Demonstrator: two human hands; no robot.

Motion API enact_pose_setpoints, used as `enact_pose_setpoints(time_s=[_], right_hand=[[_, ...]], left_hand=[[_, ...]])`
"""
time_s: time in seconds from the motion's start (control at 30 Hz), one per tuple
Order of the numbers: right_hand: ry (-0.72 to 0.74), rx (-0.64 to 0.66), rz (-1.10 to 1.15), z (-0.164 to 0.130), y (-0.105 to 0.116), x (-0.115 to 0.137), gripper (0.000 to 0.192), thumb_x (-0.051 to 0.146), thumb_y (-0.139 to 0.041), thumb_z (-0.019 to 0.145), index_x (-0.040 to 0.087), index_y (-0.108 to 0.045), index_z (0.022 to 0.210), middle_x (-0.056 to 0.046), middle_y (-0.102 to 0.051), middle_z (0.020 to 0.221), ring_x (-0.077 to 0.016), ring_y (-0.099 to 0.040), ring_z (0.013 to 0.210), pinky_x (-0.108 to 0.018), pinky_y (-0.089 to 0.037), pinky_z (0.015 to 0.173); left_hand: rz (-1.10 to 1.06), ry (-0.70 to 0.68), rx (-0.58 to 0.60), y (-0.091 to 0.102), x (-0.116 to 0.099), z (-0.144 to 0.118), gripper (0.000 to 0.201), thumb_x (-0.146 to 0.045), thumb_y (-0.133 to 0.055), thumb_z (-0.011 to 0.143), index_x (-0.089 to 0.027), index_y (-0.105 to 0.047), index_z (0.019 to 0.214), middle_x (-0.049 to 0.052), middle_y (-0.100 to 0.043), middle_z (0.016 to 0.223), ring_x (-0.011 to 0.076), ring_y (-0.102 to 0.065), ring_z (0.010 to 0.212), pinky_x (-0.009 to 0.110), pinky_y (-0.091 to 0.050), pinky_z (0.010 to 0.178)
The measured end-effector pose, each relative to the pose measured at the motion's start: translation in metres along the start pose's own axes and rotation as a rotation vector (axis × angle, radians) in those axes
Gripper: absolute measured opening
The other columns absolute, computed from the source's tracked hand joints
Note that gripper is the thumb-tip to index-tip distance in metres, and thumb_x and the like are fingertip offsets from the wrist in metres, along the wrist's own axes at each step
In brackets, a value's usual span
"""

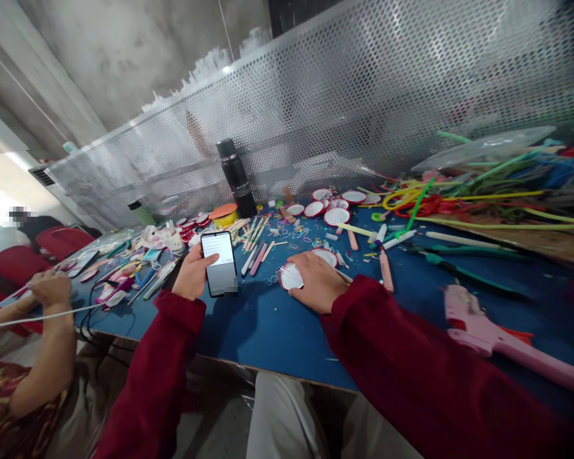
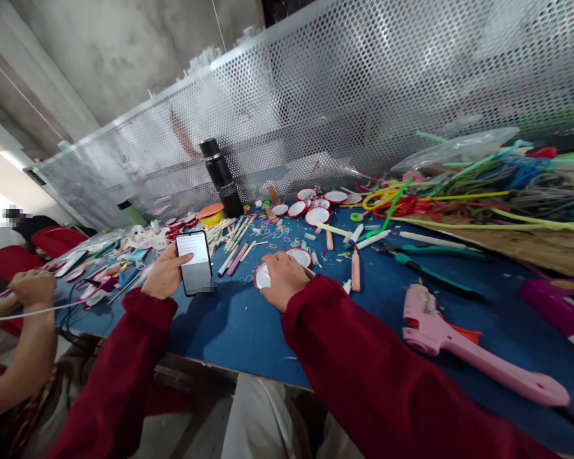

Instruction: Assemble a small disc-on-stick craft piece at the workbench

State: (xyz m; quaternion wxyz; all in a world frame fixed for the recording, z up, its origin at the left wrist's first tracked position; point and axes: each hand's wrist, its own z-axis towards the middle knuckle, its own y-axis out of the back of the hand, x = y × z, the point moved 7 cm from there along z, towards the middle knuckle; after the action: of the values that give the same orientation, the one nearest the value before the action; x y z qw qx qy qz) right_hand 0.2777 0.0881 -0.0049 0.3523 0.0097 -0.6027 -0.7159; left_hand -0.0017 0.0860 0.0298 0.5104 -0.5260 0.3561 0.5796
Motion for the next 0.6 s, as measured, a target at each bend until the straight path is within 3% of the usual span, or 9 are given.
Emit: enact_pose_setpoints(time_s=[0.17, 0.37, 0.6], right_hand=[[0.018, -0.032, 0.022, 0.0007, -0.002, -0.0022, 0.056, 0.022, -0.074, 0.077, 0.016, -0.06, 0.13, -0.018, -0.063, 0.131, -0.0349, -0.059, 0.128, -0.048, -0.047, 0.11], [0.015, -0.048, 0.031, 0.0016, -0.0029, -0.0034, 0.056, 0.022, -0.075, 0.075, 0.016, -0.06, 0.129, -0.018, -0.064, 0.13, -0.0344, -0.059, 0.127, -0.049, -0.048, 0.109], [-0.009, -0.013, 0.008, 0.0013, -0.0019, -0.0023, 0.058, 0.023, -0.075, 0.077, 0.015, -0.059, 0.132, -0.018, -0.063, 0.132, -0.0343, -0.057, 0.129, -0.047, -0.046, 0.112]], left_hand=[[-0.016, 0.038, 0.065, -0.004, -0.0033, -0.0045, 0.06, -0.016, -0.086, 0.063, -0.018, -0.069, 0.12, 0.009, -0.078, 0.115, 0.029, -0.072, 0.109, 0.039, -0.056, 0.095], [-0.081, 0.051, -0.012, -0.0026, -0.0034, -0.002, 0.044, -0.026, -0.081, 0.073, -0.014, -0.071, 0.114, 0.011, -0.08, 0.108, 0.0312, -0.075, 0.105, 0.039, -0.059, 0.087], [-0.03, 0.024, 0.053, -0.0053, -0.0056, -0.0033, 0.047, -0.011, -0.075, 0.066, -0.018, -0.072, 0.112, 0.009, -0.079, 0.114, 0.0308, -0.072, 0.113, 0.039, -0.059, 0.094]])
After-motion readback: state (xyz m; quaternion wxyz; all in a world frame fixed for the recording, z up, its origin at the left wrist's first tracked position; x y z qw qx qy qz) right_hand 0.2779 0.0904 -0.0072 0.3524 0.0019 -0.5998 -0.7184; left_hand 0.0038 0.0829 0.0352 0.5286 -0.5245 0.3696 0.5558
